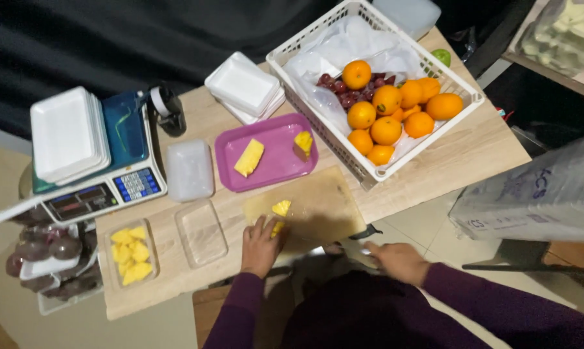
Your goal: A person is peeling a pineapple with a knife, then dicing it into small pieces on a wooden board and placing them into clear plastic containers.
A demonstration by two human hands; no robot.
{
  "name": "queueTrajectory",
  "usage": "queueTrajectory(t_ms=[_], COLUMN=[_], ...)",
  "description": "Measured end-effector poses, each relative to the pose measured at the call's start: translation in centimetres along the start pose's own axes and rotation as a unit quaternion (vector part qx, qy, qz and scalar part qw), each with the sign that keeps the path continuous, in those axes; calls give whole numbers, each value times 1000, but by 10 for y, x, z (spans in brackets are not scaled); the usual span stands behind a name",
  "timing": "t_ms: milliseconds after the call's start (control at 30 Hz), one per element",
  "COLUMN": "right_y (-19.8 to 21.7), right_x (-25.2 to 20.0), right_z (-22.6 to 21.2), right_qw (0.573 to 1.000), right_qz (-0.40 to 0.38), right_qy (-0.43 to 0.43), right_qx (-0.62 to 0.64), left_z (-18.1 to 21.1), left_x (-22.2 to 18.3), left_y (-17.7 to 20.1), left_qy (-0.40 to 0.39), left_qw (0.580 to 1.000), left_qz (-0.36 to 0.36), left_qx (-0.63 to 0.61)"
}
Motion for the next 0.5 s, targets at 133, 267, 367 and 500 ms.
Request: queueTrajectory(t_ms=[133,267,367,500], right_y=[15,39,36,38], right_x=[-34,-37,-11,51], right_z=[62,69,60,63], right_qw=[999,974,927,917], right_qz=[-15,5,6,17], right_qy=[-23,-83,-142,-116], right_qx=[24,210,347,382], left_z=[-22,-32,-35,-32], left_x=[5,26,18,23], left_y=[-13,41,-9,-33], left_qy=[91,107,104,72], left_qw=[980,994,990,959], left_qz=[-126,-28,-83,-238], left_qx=[-126,14,48,138])
Point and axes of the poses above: each hand's wrist, its own x-axis towards the middle knuckle, its own y-axis out of the back of the hand, z = x × y, the point moved 10 cm from there along x, towards the middle knuckle, and after that the axes turned 14 degrees about x, right-handed, at the moved point
